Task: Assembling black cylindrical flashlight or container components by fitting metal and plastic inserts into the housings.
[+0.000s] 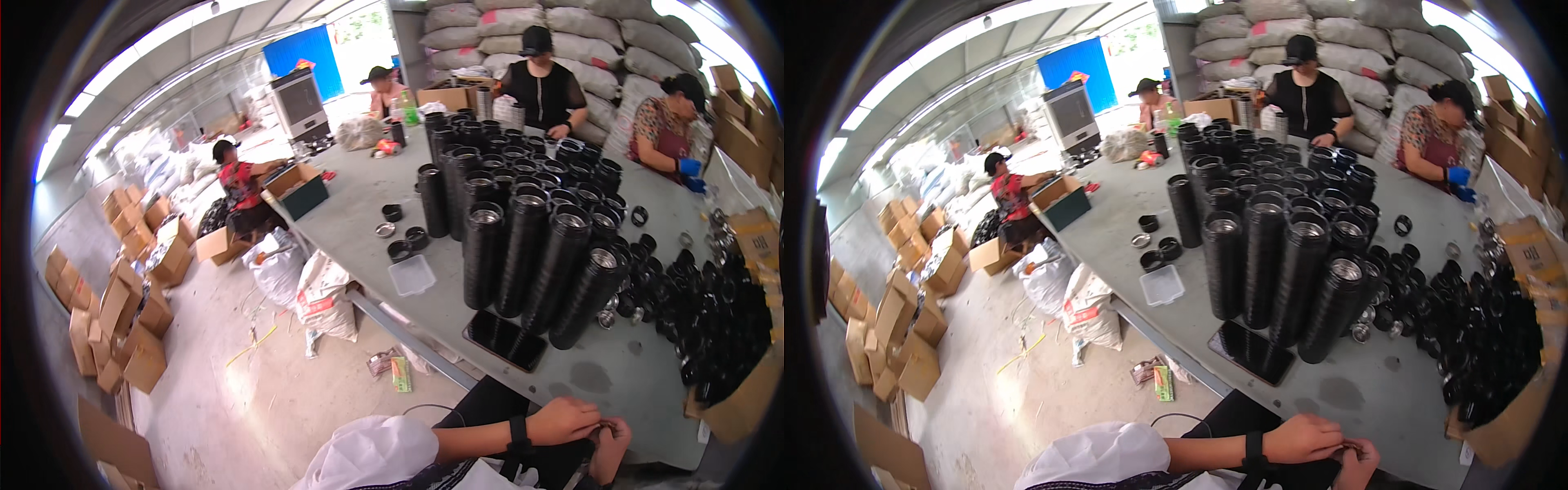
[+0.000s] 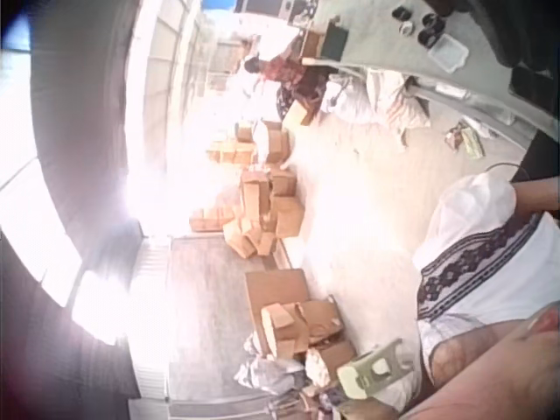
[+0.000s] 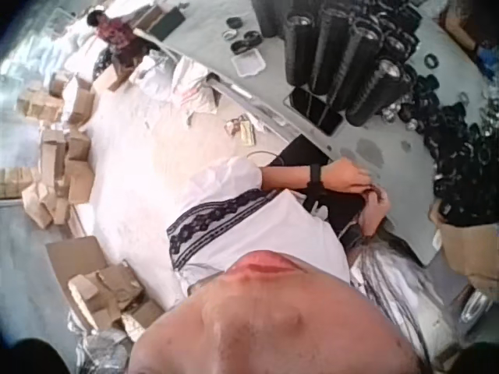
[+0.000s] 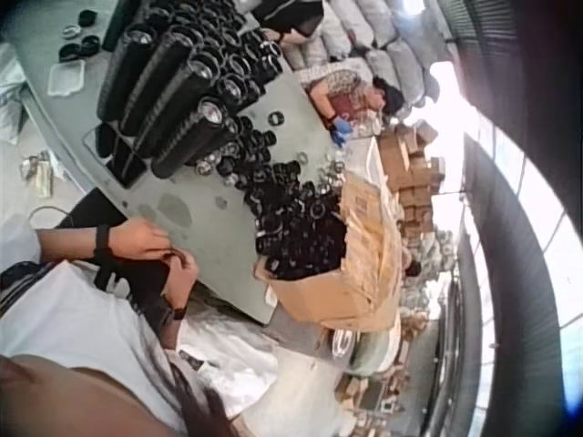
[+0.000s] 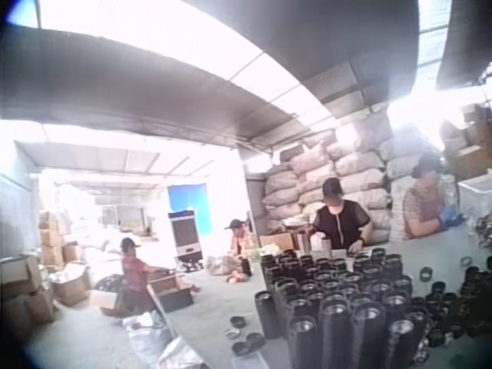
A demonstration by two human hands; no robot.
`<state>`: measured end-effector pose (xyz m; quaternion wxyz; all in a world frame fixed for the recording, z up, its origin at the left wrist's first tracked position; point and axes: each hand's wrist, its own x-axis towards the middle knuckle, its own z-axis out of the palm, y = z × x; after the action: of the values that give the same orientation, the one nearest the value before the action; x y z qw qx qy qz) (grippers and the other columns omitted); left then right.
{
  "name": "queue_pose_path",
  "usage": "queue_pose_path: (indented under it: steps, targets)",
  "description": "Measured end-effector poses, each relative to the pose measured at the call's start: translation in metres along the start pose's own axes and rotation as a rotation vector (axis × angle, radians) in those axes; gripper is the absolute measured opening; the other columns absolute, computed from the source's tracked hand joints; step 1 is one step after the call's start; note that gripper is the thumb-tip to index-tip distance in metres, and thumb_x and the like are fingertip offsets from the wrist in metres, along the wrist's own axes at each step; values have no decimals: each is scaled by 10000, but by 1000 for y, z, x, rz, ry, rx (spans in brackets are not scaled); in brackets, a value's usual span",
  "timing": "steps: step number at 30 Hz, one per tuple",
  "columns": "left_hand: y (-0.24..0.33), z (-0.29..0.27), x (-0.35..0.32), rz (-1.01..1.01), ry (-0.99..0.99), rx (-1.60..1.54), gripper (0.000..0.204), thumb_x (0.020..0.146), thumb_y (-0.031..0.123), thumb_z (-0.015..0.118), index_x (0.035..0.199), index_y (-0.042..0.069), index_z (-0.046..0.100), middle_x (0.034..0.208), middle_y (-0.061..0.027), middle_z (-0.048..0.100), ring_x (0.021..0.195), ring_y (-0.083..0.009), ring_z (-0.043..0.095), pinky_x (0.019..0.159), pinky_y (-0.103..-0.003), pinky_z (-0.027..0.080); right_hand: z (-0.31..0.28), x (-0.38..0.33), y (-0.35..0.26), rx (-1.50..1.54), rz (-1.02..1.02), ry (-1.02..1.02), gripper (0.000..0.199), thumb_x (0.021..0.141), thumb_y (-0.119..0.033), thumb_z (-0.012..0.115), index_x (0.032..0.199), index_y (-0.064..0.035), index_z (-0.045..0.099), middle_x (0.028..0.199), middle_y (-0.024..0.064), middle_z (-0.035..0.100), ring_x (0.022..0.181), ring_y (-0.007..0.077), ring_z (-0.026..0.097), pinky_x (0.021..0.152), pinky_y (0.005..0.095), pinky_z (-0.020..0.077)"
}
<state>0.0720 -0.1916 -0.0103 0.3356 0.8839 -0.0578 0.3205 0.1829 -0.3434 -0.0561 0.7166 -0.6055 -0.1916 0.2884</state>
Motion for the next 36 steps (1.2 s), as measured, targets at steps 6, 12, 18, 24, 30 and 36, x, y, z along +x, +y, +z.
queue_pose_path:
  steps: [6,12,18,24,30,36]
  targets:
    - [2,9,8,-63,-78,-65,122,774,146,592,838,60,532,760,-93,518,668,-300,549,575,-396,443,12,-11,-35,-125,51,34,203,817,14,461,989,64,557,882,98,593,752,172,588,677,282,513]
    - [7,6,8,-84,-137,-50,105,759,121,612,819,53,559,748,-98,554,678,-297,570,588,-381,460,12,-20,-44,-90,28,4,146,802,47,523,926,99,581,869,154,641,766,198,643,688,295,552]
    - [13,13,14,-69,-241,-119,81,755,94,602,823,53,586,760,-122,573,696,-322,569,600,-381,465,-3,-32,-50,-217,10,-66,177,767,50,498,906,95,597,846,137,642,762,193,645,704,310,541]
    - [3,3,22,-547,-38,-649,69,870,58,508,868,-1,544,723,-64,540,624,-141,542,602,-261,454,-30,-32,-43,-295,-117,182,281,776,28,483,1027,37,609,801,127,659,734,156,639,703,266,510]
    - [6,-12,38,-543,-72,-958,161,948,144,461,894,5,521,728,-36,523,652,-105,517,601,-236,442,-79,-61,-43,-897,-341,291,287,775,25,492,1031,18,620,744,122,661,686,198,628,679,292,486]
    - [16,-38,45,-404,-5,-856,91,880,87,559,886,-3,577,776,-60,585,671,-133,561,602,-256,463,-107,-76,-33,-954,151,224,269,816,-53,486,1038,9,623,764,155,662,675,239,636,680,303,476]
